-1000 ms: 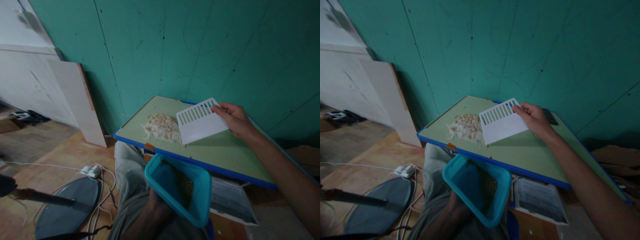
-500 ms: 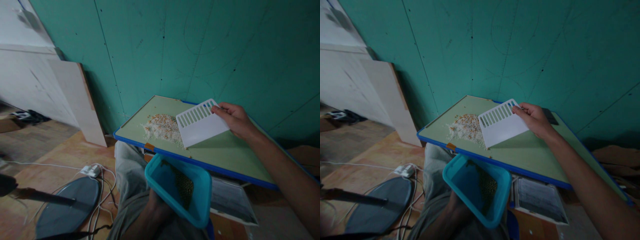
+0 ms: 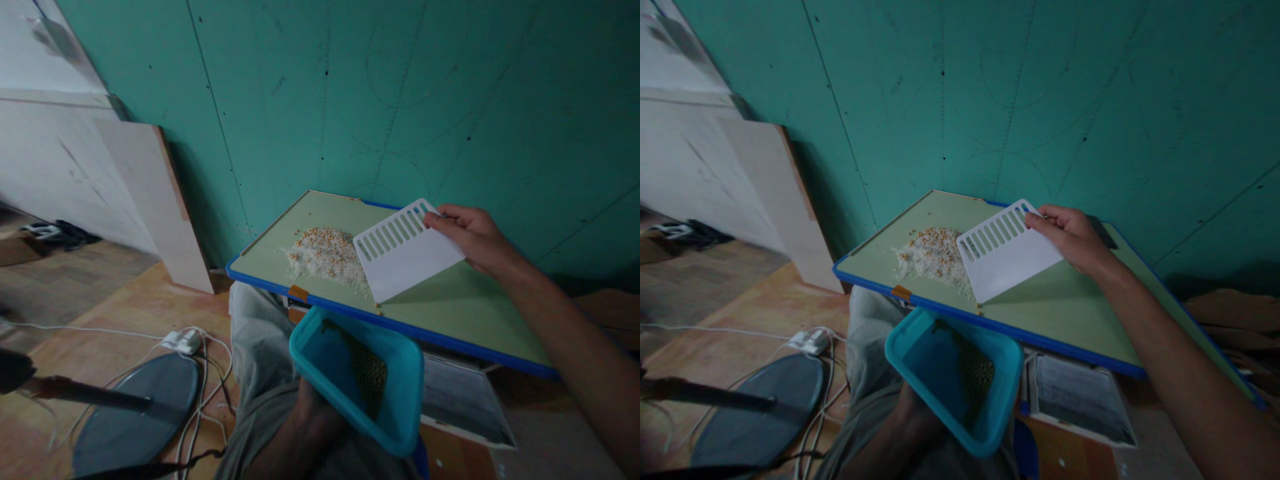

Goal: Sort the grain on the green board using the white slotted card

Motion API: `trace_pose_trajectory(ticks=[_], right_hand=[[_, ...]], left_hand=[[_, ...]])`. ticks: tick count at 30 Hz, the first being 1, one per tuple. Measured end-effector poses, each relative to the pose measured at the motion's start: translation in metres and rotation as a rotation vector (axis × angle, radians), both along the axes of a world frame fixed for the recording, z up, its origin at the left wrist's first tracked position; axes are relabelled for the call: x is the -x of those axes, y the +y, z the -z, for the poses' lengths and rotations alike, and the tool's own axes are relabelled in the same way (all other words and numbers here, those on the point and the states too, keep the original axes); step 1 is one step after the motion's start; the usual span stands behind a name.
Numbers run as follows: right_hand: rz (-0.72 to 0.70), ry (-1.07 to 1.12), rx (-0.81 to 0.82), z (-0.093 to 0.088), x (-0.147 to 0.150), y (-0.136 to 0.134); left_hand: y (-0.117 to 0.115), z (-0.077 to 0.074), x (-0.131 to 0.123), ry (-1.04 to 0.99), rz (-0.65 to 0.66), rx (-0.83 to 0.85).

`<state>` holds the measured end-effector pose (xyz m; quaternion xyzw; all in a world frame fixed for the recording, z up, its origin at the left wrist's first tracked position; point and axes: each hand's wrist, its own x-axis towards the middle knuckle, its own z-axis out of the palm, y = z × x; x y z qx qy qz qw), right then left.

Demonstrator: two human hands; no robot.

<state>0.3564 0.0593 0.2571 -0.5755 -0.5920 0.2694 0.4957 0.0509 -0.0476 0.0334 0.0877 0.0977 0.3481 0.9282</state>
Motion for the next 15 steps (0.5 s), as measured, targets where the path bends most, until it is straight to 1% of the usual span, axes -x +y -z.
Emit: trace_pose_trajectory(ticks=[3,5,8,10,12,15], right_hand=[[-0.003,0.007,0.021,0.0,0.0,0.0],[-0.007,0.007,0.031,0.001,0.002,0.0],[-0.024,0.012,0.037,0.002,0.006,-0.001],[-0.03,0.024,0.031,0.002,0.01,-0.002],[-0.026,0.039,0.017,0.001,0.012,-0.003],[-0.004,0.047,-0.006,0.0,0.013,-0.004]], left_hand=[[0.001,-0.001,-0.001,-0.009,0.001,0.0],[0.001,-0.008,-0.001,-0.015,0.008,-0.001],[0.0,-0.022,-0.001,0.002,0.008,-0.011],[-0.001,-0.026,-0.002,0.015,0.005,0.009],[-0.001,-0.024,-0.004,0.008,-0.002,0.062],[-0.001,-0.009,-0.007,-0.031,-0.017,0.14]])
